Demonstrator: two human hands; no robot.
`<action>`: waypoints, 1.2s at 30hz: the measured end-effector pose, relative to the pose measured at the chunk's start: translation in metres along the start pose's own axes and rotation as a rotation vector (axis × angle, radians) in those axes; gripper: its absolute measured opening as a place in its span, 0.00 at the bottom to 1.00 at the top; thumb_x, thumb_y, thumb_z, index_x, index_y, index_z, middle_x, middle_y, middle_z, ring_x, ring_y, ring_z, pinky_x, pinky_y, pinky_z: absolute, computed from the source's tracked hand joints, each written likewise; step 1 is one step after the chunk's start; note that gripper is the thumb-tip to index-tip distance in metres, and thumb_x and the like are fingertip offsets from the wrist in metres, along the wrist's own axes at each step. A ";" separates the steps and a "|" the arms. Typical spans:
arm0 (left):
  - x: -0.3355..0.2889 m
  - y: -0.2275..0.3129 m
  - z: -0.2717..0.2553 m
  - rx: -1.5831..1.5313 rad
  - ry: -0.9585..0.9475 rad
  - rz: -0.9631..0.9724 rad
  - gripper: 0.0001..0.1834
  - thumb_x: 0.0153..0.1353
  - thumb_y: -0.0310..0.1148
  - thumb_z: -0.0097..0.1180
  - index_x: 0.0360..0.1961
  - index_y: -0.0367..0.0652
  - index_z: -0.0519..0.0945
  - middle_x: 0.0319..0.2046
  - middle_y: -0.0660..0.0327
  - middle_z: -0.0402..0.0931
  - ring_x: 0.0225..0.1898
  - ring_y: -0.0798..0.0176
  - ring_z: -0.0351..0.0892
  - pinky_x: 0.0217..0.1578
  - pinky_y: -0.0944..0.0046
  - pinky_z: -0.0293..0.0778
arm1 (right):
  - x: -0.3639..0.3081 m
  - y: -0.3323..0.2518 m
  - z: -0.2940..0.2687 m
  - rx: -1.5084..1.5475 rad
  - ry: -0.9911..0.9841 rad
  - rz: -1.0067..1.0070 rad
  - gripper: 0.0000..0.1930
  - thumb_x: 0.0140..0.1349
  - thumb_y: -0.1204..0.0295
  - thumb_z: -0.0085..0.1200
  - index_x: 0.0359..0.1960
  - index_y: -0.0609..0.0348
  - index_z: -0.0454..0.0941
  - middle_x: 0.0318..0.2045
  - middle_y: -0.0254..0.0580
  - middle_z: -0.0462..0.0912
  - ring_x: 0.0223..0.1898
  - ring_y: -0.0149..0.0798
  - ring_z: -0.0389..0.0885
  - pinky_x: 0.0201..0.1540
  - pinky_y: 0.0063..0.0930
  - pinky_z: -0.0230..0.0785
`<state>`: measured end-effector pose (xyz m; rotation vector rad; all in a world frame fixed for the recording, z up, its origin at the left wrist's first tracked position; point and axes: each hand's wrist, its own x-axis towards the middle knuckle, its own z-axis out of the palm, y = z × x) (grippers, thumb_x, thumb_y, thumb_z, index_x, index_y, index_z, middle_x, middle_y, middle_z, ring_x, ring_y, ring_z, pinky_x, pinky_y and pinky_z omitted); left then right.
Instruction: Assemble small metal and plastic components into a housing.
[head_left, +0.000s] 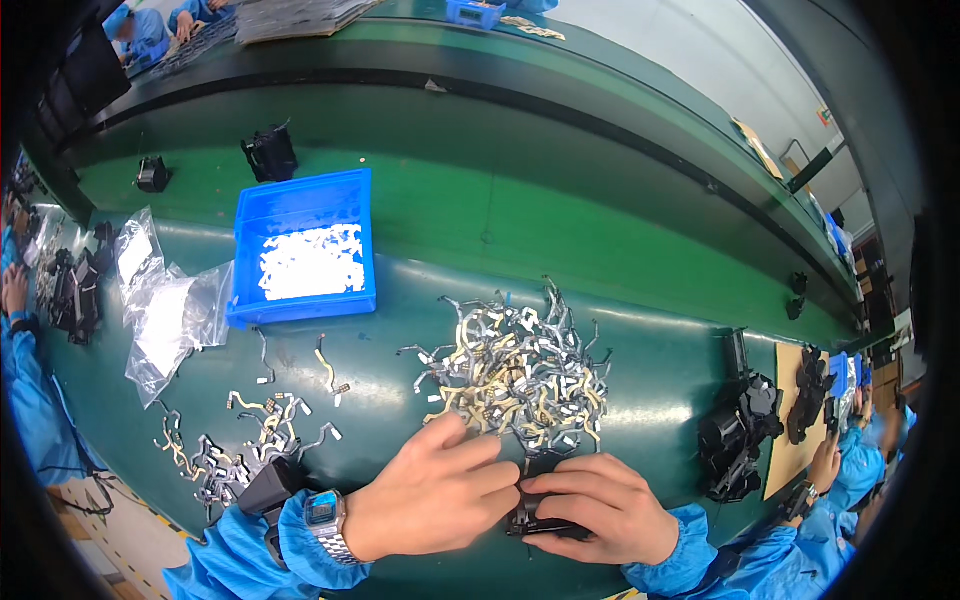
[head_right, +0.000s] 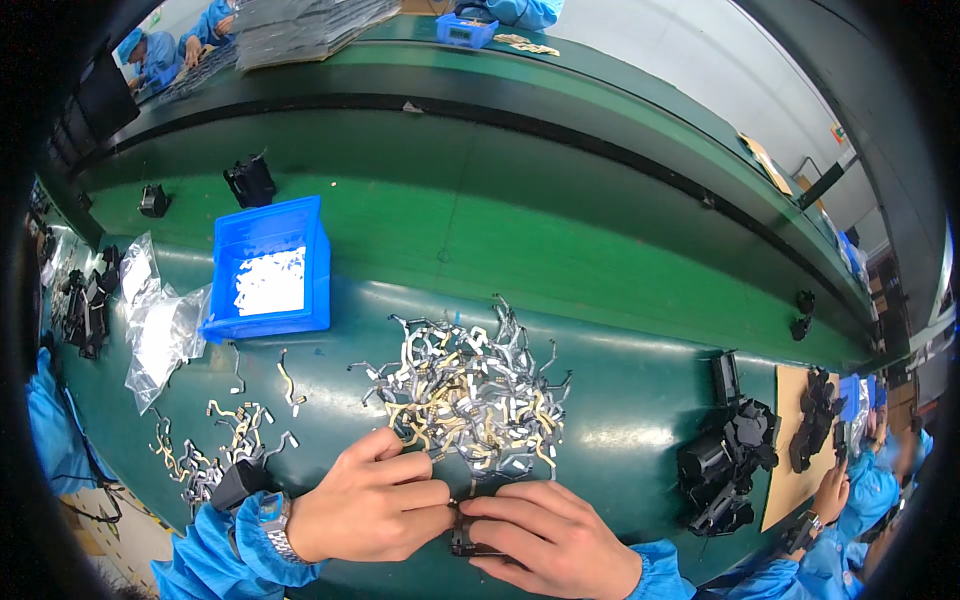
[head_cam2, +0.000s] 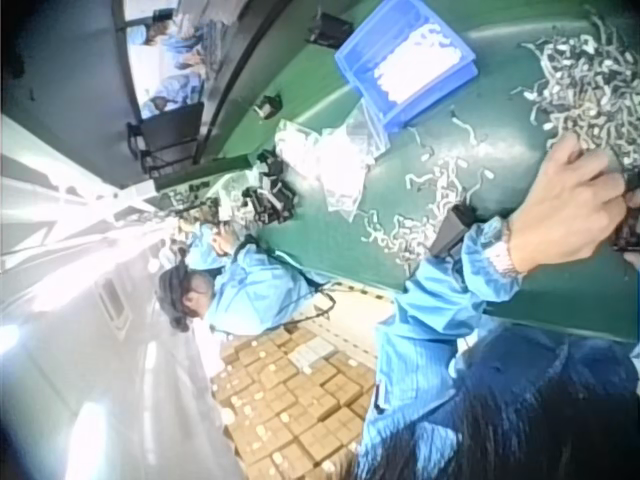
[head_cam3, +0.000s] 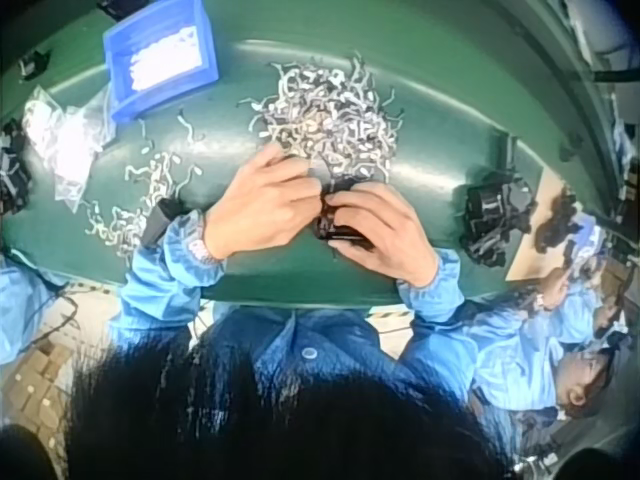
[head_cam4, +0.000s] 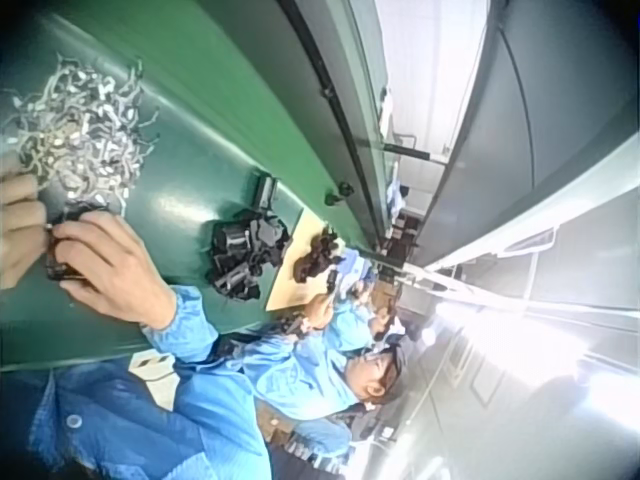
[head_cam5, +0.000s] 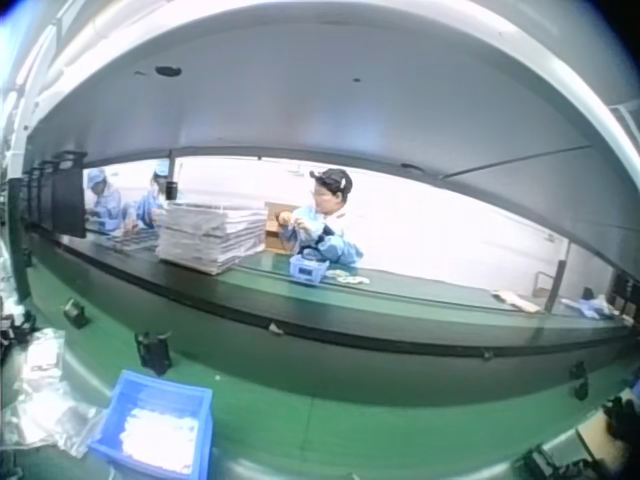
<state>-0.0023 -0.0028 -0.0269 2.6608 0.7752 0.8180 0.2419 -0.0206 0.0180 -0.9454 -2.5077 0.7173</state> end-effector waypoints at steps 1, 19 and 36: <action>0.000 0.000 0.000 -0.006 -0.009 0.001 0.08 0.46 0.36 0.62 0.18 0.53 0.74 0.25 0.69 0.62 0.33 0.67 0.68 0.35 0.62 0.61 | 0.000 0.000 0.000 0.002 0.003 0.004 0.18 0.47 0.68 0.81 0.37 0.52 0.85 0.50 0.35 0.88 0.47 0.42 0.84 0.47 0.35 0.78; -0.002 0.007 0.001 -0.020 -0.026 -0.083 0.09 0.46 0.37 0.63 0.18 0.51 0.74 0.24 0.70 0.64 0.32 0.67 0.68 0.35 0.62 0.61 | 0.002 -0.002 0.002 -0.011 0.018 -0.010 0.17 0.44 0.69 0.82 0.34 0.51 0.85 0.48 0.38 0.89 0.47 0.43 0.85 0.46 0.34 0.78; -0.003 0.009 0.001 0.005 -0.040 -0.114 0.06 0.48 0.36 0.63 0.22 0.50 0.78 0.24 0.70 0.66 0.32 0.67 0.71 0.34 0.61 0.61 | 0.000 0.001 0.002 -0.003 0.013 0.002 0.15 0.42 0.70 0.82 0.33 0.51 0.89 0.47 0.38 0.90 0.48 0.43 0.85 0.47 0.35 0.79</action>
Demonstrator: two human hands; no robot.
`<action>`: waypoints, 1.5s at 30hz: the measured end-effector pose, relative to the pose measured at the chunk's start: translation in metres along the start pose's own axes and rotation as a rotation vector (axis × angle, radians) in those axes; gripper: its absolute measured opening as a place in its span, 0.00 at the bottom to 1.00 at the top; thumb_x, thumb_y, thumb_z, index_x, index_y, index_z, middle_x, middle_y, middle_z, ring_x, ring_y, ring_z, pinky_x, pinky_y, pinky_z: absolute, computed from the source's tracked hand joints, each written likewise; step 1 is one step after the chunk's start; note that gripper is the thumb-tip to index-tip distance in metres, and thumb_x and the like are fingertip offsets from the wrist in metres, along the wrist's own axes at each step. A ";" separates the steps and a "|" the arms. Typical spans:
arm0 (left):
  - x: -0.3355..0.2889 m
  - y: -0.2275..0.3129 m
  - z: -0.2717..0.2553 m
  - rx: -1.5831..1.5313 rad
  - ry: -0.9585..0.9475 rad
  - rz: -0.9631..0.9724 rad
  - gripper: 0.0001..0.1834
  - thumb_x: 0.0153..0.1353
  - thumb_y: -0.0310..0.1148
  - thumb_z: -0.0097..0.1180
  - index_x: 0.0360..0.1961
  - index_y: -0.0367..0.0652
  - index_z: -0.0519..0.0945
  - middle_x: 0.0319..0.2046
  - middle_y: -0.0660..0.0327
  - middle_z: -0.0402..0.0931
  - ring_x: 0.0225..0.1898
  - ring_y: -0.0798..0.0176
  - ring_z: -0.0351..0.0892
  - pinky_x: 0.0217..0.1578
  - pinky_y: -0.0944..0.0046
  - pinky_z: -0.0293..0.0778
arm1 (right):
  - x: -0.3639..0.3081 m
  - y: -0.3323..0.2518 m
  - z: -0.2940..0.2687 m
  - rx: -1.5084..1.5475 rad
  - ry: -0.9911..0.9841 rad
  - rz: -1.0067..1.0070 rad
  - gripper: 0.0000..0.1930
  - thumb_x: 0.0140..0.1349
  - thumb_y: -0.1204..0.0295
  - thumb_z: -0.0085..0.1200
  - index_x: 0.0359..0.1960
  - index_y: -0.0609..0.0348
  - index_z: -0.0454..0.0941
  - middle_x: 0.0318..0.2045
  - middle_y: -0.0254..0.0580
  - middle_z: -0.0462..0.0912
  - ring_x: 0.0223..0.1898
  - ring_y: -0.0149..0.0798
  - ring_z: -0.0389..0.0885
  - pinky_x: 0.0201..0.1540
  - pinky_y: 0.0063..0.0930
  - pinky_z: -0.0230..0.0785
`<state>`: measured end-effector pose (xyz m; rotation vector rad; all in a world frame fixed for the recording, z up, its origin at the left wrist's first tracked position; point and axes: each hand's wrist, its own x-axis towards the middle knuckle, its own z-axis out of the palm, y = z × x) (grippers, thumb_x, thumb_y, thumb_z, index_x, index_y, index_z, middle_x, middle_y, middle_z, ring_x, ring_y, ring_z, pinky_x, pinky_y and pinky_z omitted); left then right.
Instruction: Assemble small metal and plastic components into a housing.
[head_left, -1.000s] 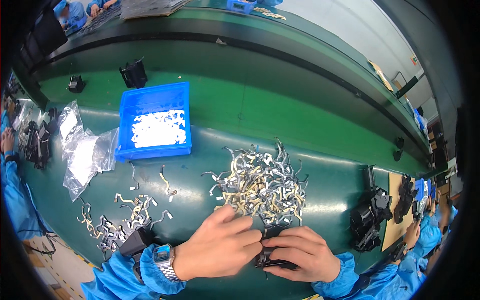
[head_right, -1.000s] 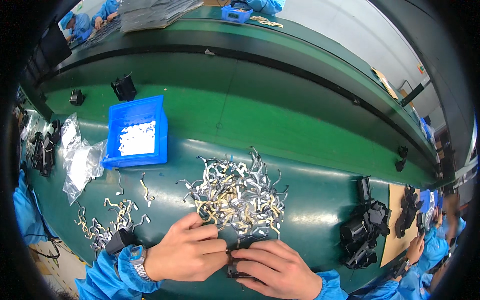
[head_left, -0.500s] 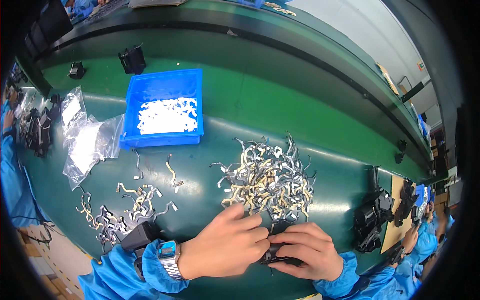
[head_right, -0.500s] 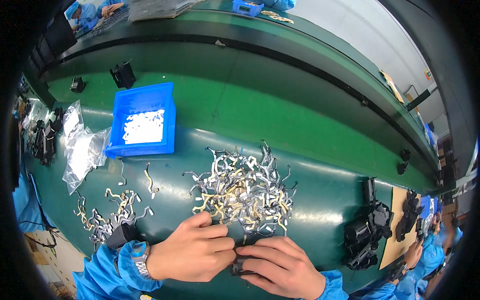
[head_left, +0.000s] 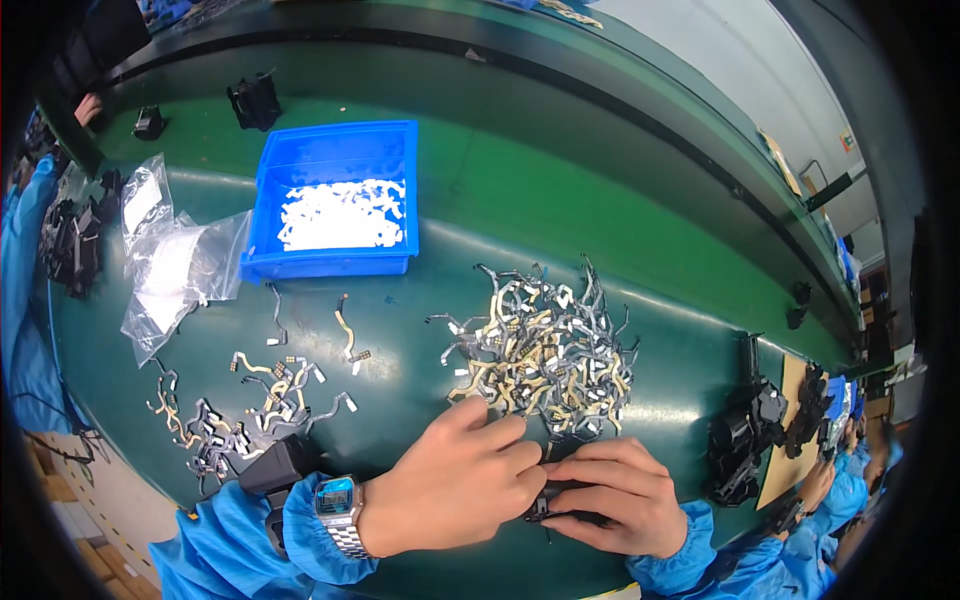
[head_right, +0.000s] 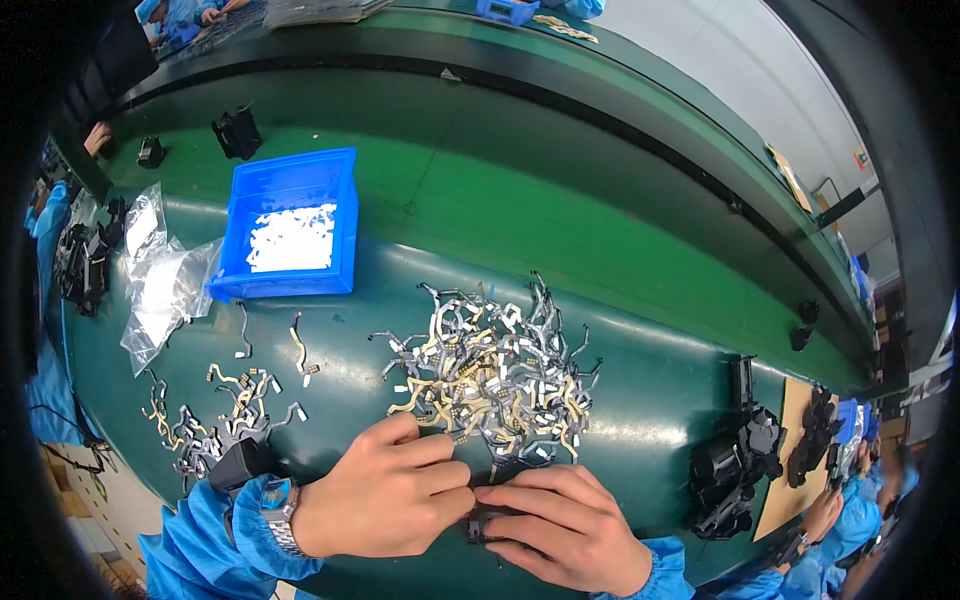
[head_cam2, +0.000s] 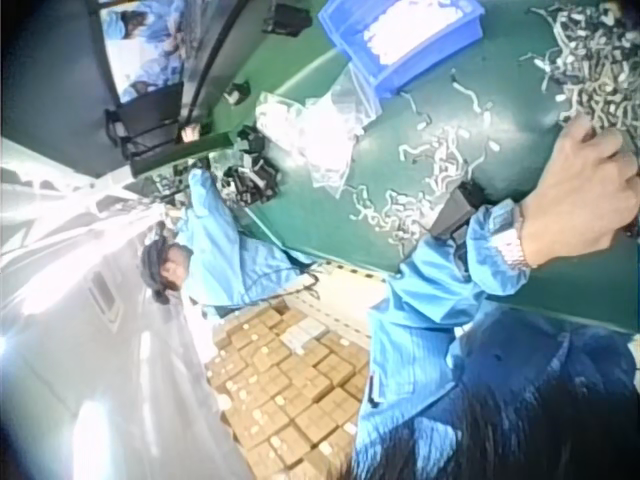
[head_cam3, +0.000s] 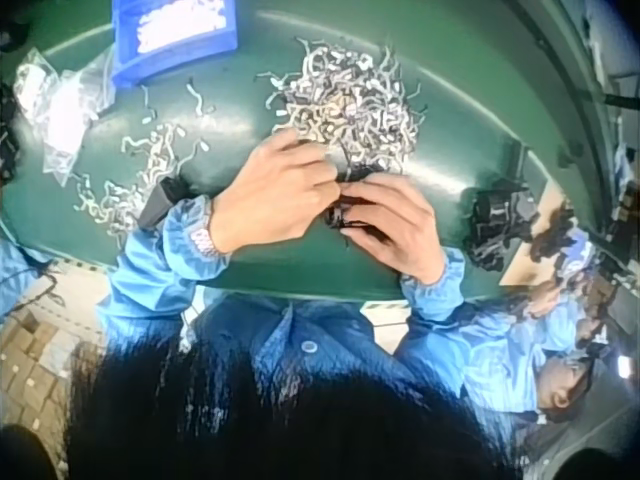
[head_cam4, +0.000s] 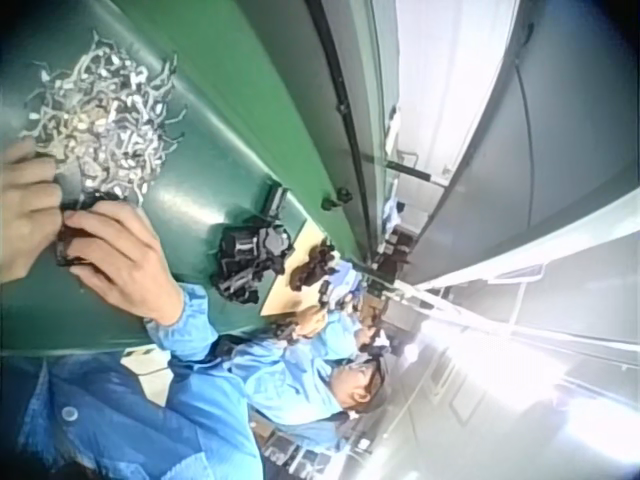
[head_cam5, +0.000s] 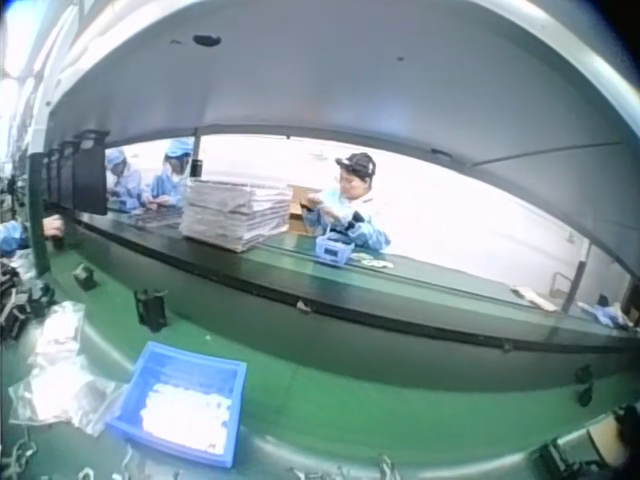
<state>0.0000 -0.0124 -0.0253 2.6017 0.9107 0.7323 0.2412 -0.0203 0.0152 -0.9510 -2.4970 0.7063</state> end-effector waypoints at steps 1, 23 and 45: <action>0.000 0.000 0.000 -0.009 0.003 -0.003 0.06 0.48 0.36 0.63 0.22 0.50 0.78 0.24 0.70 0.66 0.32 0.67 0.71 0.34 0.62 0.61 | 0.000 0.000 0.000 0.013 0.001 -0.003 0.15 0.42 0.71 0.82 0.33 0.52 0.90 0.47 0.38 0.90 0.48 0.43 0.85 0.47 0.35 0.79; 0.000 -0.004 -0.003 -0.009 -0.029 0.031 0.05 0.47 0.34 0.62 0.21 0.50 0.77 0.23 0.70 0.65 0.31 0.68 0.70 0.34 0.63 0.61 | 0.000 0.000 0.004 0.152 -0.043 0.094 0.13 0.45 0.76 0.79 0.34 0.54 0.89 0.51 0.41 0.86 0.51 0.46 0.82 0.54 0.39 0.77; -0.002 0.002 0.002 0.037 0.014 -0.058 0.06 0.46 0.36 0.64 0.23 0.51 0.77 0.25 0.70 0.66 0.32 0.67 0.71 0.35 0.62 0.61 | 0.001 0.000 0.005 0.160 -0.013 0.140 0.13 0.43 0.78 0.79 0.32 0.53 0.90 0.51 0.42 0.88 0.51 0.47 0.84 0.54 0.39 0.79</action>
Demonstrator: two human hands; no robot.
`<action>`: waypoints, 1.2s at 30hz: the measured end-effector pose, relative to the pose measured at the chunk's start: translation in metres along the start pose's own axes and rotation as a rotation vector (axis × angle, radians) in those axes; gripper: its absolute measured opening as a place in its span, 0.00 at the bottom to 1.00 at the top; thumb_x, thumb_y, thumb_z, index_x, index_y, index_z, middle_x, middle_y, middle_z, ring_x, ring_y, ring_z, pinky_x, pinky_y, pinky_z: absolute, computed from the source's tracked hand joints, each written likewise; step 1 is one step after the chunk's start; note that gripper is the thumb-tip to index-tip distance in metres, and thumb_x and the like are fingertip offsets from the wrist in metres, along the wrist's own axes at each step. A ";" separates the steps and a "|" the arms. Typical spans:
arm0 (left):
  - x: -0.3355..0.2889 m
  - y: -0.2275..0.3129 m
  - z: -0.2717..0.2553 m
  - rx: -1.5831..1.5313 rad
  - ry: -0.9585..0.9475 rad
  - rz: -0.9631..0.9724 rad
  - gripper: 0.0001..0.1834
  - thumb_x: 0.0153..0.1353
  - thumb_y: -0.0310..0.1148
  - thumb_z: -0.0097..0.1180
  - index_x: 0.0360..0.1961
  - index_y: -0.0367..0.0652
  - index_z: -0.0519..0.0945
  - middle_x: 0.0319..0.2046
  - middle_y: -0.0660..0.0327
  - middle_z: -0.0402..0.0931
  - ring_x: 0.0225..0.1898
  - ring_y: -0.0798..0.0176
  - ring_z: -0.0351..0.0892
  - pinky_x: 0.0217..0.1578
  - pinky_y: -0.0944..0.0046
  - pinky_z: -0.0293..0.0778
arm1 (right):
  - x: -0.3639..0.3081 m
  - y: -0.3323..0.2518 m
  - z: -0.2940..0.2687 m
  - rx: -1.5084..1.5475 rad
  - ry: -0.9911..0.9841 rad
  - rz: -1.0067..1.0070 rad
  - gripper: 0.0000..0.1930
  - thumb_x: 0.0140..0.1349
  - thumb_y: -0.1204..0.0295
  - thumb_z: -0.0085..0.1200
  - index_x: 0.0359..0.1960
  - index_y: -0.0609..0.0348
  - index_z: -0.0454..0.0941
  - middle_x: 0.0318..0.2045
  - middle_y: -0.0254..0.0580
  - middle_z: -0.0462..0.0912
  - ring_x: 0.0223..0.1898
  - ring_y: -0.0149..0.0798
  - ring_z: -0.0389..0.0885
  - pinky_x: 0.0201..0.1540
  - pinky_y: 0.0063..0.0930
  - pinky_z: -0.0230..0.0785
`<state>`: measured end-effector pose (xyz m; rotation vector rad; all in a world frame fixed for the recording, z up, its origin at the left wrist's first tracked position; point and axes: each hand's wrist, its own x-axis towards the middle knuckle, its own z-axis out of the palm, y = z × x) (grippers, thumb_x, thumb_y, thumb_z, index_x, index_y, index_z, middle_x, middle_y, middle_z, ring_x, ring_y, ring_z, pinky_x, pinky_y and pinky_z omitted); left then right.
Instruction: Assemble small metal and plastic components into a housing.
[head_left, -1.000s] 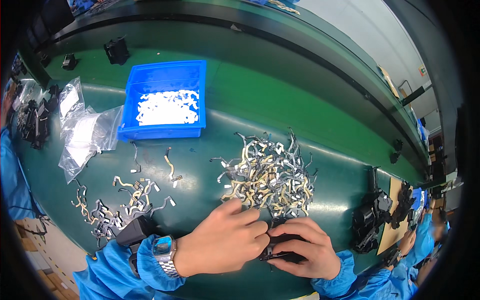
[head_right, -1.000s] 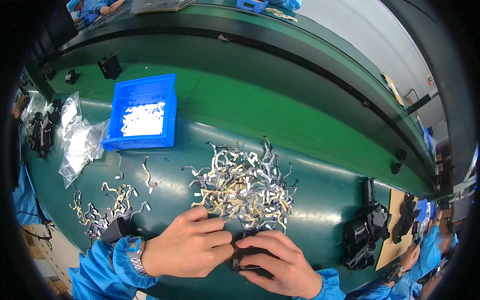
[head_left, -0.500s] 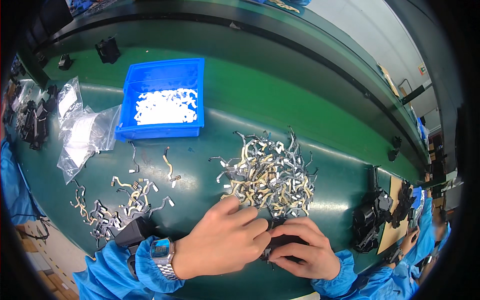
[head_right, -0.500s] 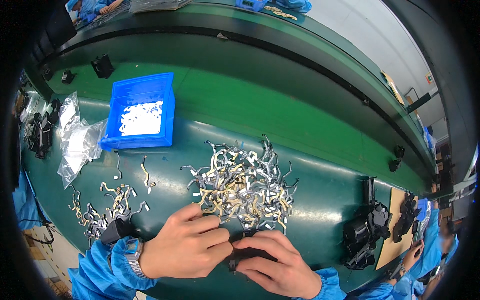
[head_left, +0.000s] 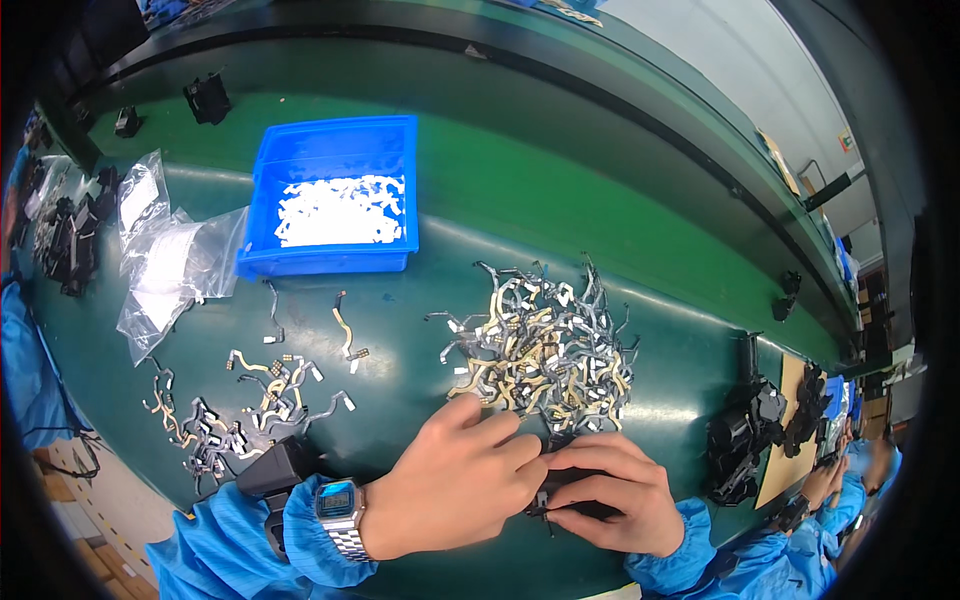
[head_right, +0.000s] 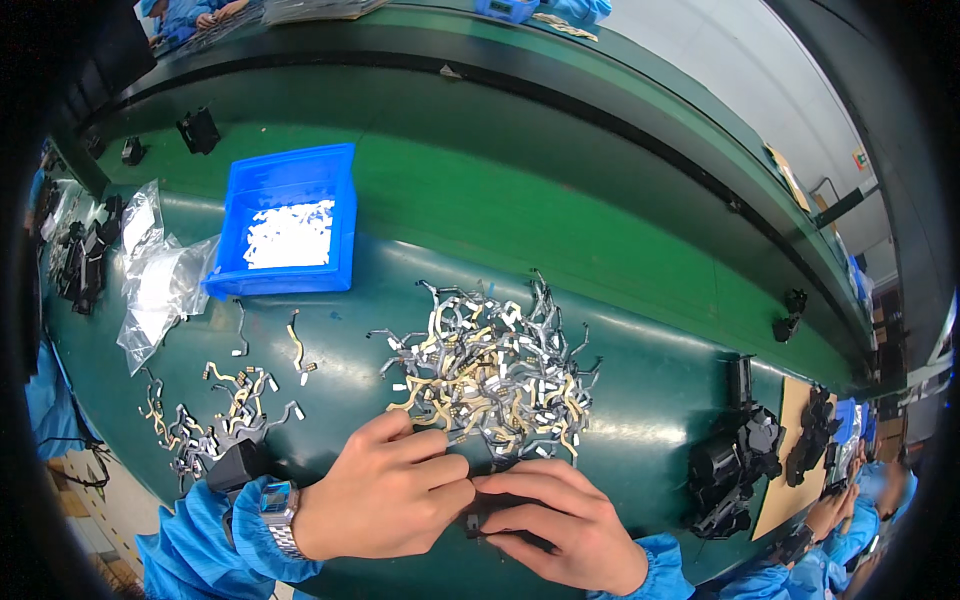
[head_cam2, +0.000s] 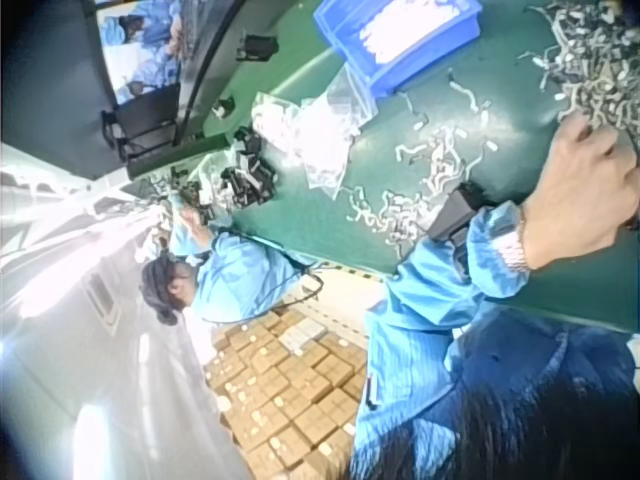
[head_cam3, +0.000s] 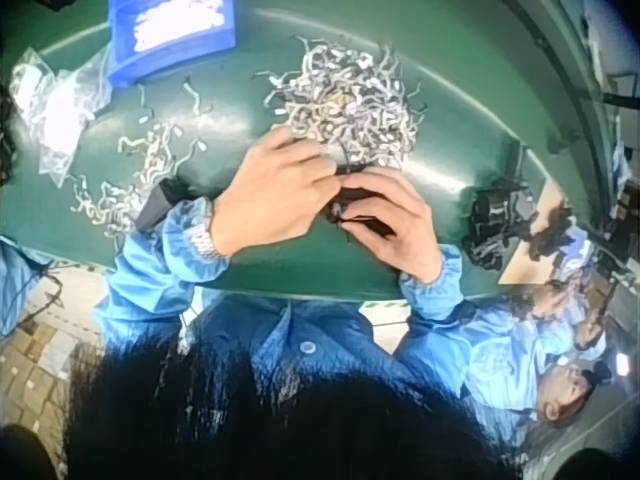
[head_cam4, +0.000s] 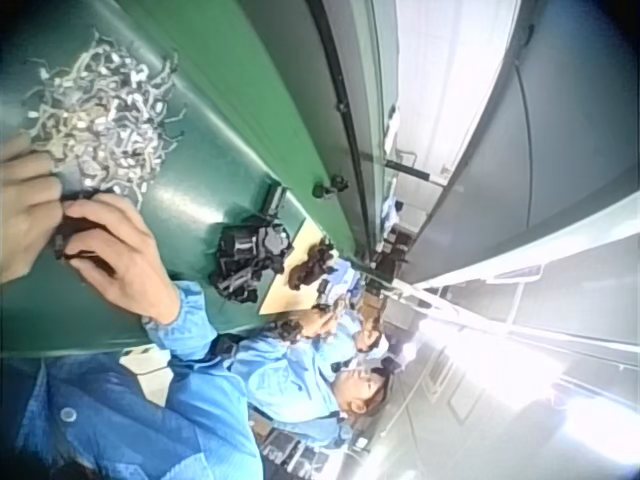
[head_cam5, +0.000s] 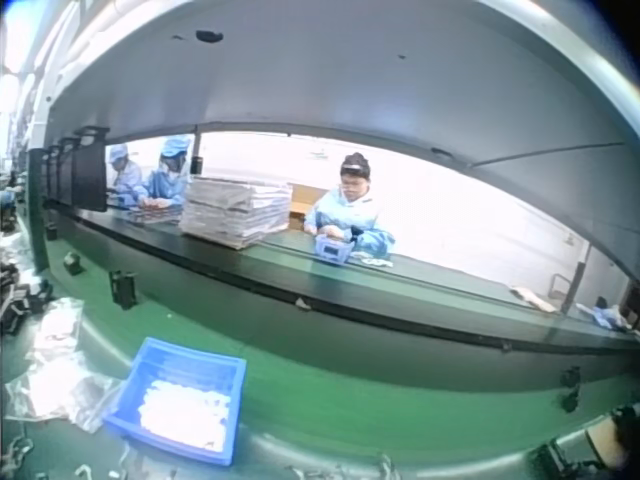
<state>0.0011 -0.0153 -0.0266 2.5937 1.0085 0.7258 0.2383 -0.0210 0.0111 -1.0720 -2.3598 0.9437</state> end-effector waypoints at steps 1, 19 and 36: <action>0.000 0.000 0.001 -0.011 0.001 -0.020 0.07 0.46 0.36 0.64 0.23 0.51 0.78 0.25 0.71 0.67 0.32 0.67 0.71 0.35 0.62 0.61 | 0.000 0.000 0.000 0.004 0.001 0.013 0.13 0.42 0.78 0.79 0.31 0.54 0.89 0.50 0.43 0.88 0.51 0.47 0.84 0.54 0.38 0.79; 0.009 -0.019 -0.021 -0.407 -0.081 0.045 0.13 0.58 0.41 0.72 0.44 0.57 0.86 0.46 0.72 0.76 0.40 0.65 0.79 0.39 0.61 0.70 | -0.002 0.008 -0.005 0.131 -0.039 0.005 0.17 0.51 0.76 0.77 0.40 0.53 0.82 0.57 0.40 0.86 0.63 0.52 0.79 0.64 0.46 0.71; 0.007 -0.023 -0.012 -0.416 -0.007 0.094 0.07 0.61 0.40 0.70 0.38 0.56 0.85 0.41 0.76 0.77 0.36 0.68 0.75 0.36 0.63 0.66 | -0.006 -0.003 -0.005 -0.091 0.161 -0.093 0.12 0.42 0.67 0.82 0.30 0.46 0.94 0.41 0.26 0.92 0.53 0.43 0.82 0.54 0.43 0.69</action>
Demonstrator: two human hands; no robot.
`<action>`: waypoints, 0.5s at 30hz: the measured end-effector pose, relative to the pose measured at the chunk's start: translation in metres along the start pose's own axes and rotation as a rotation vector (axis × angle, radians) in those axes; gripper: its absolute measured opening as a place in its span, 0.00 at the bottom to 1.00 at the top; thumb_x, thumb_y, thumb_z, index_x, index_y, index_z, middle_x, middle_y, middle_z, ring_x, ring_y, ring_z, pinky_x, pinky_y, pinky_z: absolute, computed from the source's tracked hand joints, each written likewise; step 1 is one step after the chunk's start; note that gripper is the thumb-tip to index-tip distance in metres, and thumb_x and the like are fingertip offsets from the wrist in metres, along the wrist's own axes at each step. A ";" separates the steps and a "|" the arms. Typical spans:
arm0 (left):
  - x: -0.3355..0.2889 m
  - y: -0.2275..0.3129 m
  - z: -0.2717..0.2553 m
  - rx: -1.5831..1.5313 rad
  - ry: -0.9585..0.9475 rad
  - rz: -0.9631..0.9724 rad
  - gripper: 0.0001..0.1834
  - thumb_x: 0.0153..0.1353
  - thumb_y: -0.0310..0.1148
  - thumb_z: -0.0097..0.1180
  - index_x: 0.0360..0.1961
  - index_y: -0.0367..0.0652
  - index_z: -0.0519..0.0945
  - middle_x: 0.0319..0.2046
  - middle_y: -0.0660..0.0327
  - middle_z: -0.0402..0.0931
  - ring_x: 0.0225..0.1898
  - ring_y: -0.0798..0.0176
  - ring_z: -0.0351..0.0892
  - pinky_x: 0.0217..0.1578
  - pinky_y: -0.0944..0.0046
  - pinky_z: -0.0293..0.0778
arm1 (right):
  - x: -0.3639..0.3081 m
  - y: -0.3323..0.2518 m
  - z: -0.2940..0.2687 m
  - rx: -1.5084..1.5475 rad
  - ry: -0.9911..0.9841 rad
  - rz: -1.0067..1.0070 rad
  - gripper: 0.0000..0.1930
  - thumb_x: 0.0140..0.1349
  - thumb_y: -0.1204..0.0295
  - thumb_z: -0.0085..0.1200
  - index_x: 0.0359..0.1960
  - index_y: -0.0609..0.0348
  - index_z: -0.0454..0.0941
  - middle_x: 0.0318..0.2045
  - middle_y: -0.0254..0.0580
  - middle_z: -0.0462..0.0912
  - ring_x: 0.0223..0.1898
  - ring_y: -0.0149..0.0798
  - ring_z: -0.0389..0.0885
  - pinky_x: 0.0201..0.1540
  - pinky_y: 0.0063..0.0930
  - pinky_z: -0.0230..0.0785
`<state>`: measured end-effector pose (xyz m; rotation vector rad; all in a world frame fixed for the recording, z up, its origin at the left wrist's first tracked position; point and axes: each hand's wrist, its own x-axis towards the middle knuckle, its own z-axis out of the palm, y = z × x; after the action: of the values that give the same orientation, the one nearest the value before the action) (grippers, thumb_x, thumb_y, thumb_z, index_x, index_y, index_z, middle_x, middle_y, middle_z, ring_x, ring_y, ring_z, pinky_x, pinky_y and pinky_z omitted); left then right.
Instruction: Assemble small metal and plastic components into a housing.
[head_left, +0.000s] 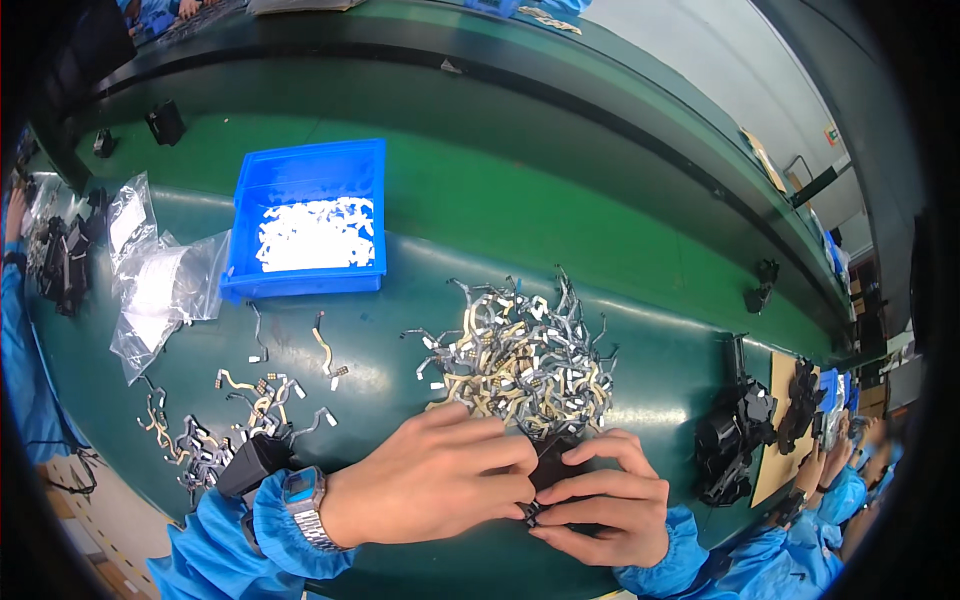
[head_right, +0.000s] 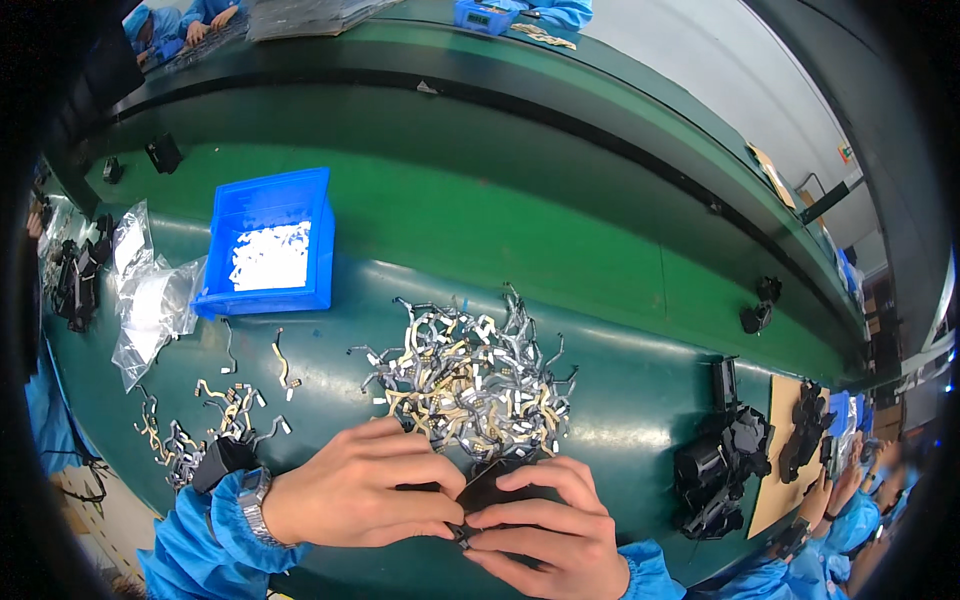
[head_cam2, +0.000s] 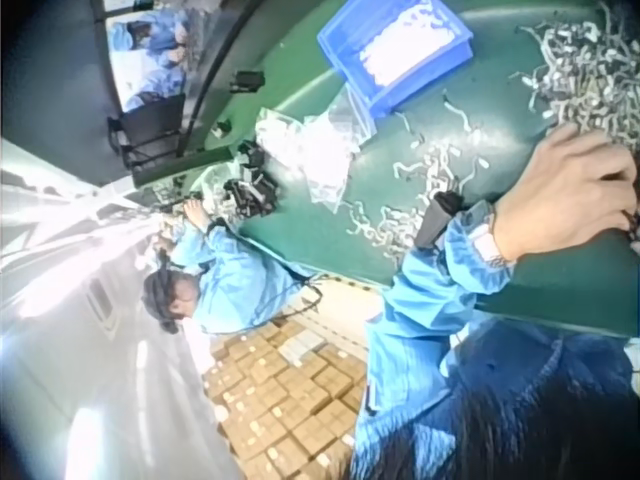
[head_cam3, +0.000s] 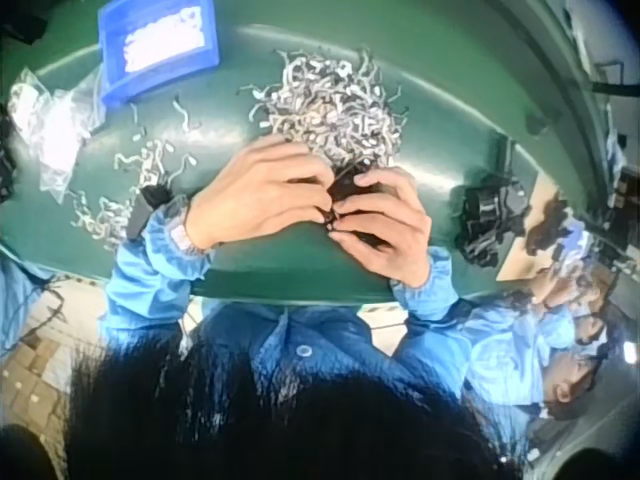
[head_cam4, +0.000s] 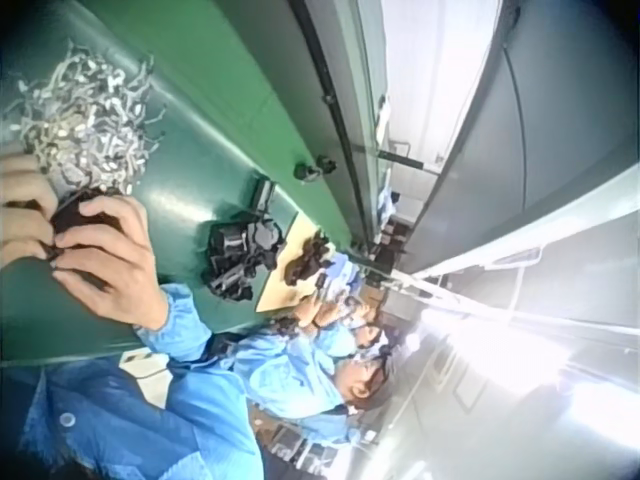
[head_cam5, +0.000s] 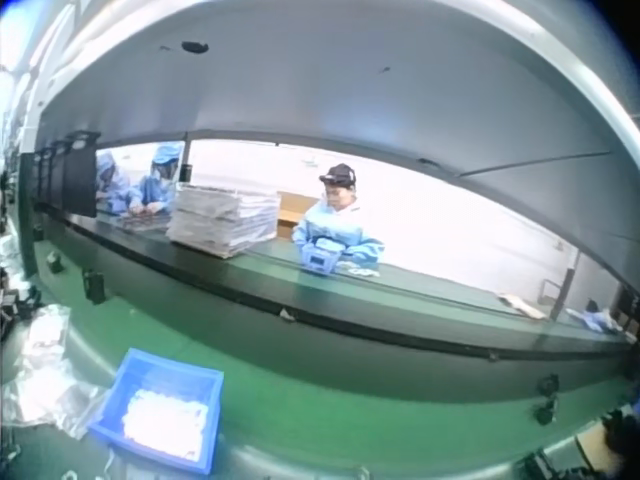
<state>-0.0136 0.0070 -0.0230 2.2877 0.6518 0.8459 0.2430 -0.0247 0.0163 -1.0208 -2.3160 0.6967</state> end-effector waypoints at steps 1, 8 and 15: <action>0.000 0.001 -0.002 0.011 -0.010 -0.005 0.07 0.61 0.40 0.69 0.38 0.56 0.85 0.41 0.76 0.77 0.36 0.68 0.75 0.36 0.63 0.65 | 0.001 0.000 0.000 0.024 0.006 0.003 0.12 0.43 0.67 0.82 0.31 0.46 0.94 0.39 0.25 0.92 0.52 0.43 0.82 0.53 0.43 0.68; -0.002 -0.002 0.002 -0.009 -0.036 -0.014 0.06 0.62 0.41 0.69 0.38 0.57 0.84 0.42 0.77 0.77 0.36 0.70 0.75 0.35 0.63 0.65 | 0.000 0.002 0.001 0.040 -0.024 0.005 0.13 0.44 0.68 0.81 0.34 0.41 0.95 0.39 0.20 0.92 0.52 0.41 0.82 0.53 0.43 0.68; -0.003 0.001 0.004 -0.015 -0.051 -0.030 0.07 0.62 0.41 0.69 0.38 0.58 0.83 0.41 0.76 0.75 0.37 0.70 0.75 0.36 0.63 0.65 | -0.002 0.007 -0.005 -0.131 -0.107 -0.157 0.12 0.46 0.65 0.80 0.34 0.36 0.95 0.39 0.17 0.92 0.49 0.38 0.84 0.54 0.42 0.69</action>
<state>-0.0130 0.0030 -0.0259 2.2724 0.6539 0.7737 0.2508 -0.0212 0.0155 -0.8635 -2.5307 0.5558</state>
